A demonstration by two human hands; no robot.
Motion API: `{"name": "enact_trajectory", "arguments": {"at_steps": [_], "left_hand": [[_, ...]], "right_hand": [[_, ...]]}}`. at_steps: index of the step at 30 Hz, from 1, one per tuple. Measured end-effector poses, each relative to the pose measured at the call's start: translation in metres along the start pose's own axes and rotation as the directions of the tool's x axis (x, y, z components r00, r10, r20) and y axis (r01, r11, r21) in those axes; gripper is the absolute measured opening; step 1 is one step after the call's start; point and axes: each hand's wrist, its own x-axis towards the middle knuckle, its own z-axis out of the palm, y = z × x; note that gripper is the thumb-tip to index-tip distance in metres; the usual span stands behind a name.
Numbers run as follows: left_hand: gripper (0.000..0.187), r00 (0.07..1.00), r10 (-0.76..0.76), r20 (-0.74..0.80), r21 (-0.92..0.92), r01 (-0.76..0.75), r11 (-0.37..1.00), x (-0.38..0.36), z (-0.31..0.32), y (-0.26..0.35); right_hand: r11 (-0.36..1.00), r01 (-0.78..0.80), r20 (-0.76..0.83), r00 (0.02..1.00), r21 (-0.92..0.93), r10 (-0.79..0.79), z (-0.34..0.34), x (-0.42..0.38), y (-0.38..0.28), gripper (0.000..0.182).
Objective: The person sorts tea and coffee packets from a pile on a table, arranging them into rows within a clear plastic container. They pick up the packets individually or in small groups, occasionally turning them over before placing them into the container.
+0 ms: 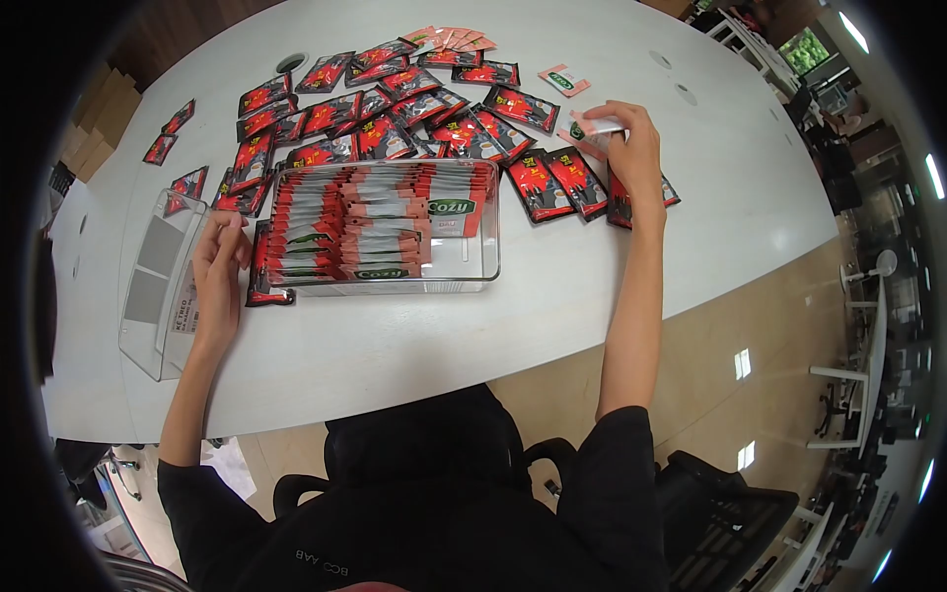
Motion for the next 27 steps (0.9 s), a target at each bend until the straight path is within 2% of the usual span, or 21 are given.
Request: {"name": "enact_trajectory", "arguments": {"at_steps": [2, 3, 5, 6, 8, 12, 14, 18, 21, 23, 24, 26, 27], "left_hand": [[0.015, 1.000, -0.003, -0.002, 0.005, 0.003, 1.000, 0.000, 0.000, 0.000], [0.015, 1.000, -0.001, -0.003, 0.001, 0.001, 1.000, 0.000, 0.000, 0.000], [0.015, 1.000, 0.000, -0.001, -0.003, 0.000, 1.000, -0.001, 0.001, 0.000], [0.016, 1.000, 0.005, -0.002, -0.001, -0.005, 1.000, 0.000, 0.001, -0.001], [0.016, 1.000, 0.012, -0.005, 0.001, -0.012, 1.000, 0.000, 0.000, -0.001], [0.016, 1.000, 0.013, -0.003, 0.011, -0.013, 1.000, 0.001, -0.001, -0.002], [0.016, 1.000, 0.012, -0.007, 0.011, -0.012, 1.000, 0.001, -0.001, -0.003], [0.016, 1.000, 0.010, -0.002, 0.003, -0.010, 1.000, 0.001, -0.002, -0.003], [0.016, 1.000, 0.007, -0.001, 0.002, -0.007, 1.000, 0.001, -0.001, -0.002], [0.016, 1.000, 0.005, -0.003, 0.000, -0.005, 1.000, 0.001, -0.001, -0.001], [0.016, 1.000, 0.002, 0.000, -0.003, -0.002, 1.000, 0.001, -0.001, -0.001], [0.016, 1.000, -0.003, -0.001, -0.003, 0.003, 1.000, 0.000, 0.000, -0.001], [0.016, 1.000, 0.003, -0.001, -0.004, -0.003, 1.000, 0.000, 0.000, 0.000]], "right_hand": [[0.993, -0.062, 0.145, 0.988, 0.098, 0.047, -0.003, -0.002, 0.000, 0.056], [0.993, -0.062, 0.145, 0.988, 0.097, 0.048, -0.002, -0.002, 0.001, 0.056], [0.990, 0.087, 0.076, 0.994, -0.110, -0.079, -0.001, -0.005, 0.004, 0.062], [0.990, 0.087, 0.076, 0.994, -0.111, -0.079, -0.002, -0.004, 0.004, 0.062], [0.995, -0.060, 0.006, 0.998, -0.075, 0.060, -0.001, -0.002, 0.005, 0.054], [0.974, -0.081, 0.001, 0.997, -0.211, 0.083, 0.011, -0.006, -0.003, 0.053], [0.959, -0.136, 0.214, 0.958, -0.247, 0.191, 0.012, -0.006, -0.001, 0.066], [0.967, -0.215, 0.212, 0.947, -0.139, 0.241, 0.005, -0.004, -0.008, 0.065], [0.969, -0.196, 0.117, 0.970, -0.154, 0.215, 0.002, -0.004, -0.014, 0.063], [0.985, -0.102, -0.005, 0.995, -0.140, 0.103, -0.001, -0.003, -0.028, 0.057], [0.985, -0.101, -0.003, 0.995, -0.139, 0.102, 0.000, -0.003, -0.028, 0.057], [0.975, 0.140, -0.084, 0.984, -0.171, -0.156, 0.002, -0.002, -0.026, 0.055], [0.976, 0.142, -0.079, 0.984, -0.166, -0.157, 0.002, -0.003, -0.027, 0.055]]}}
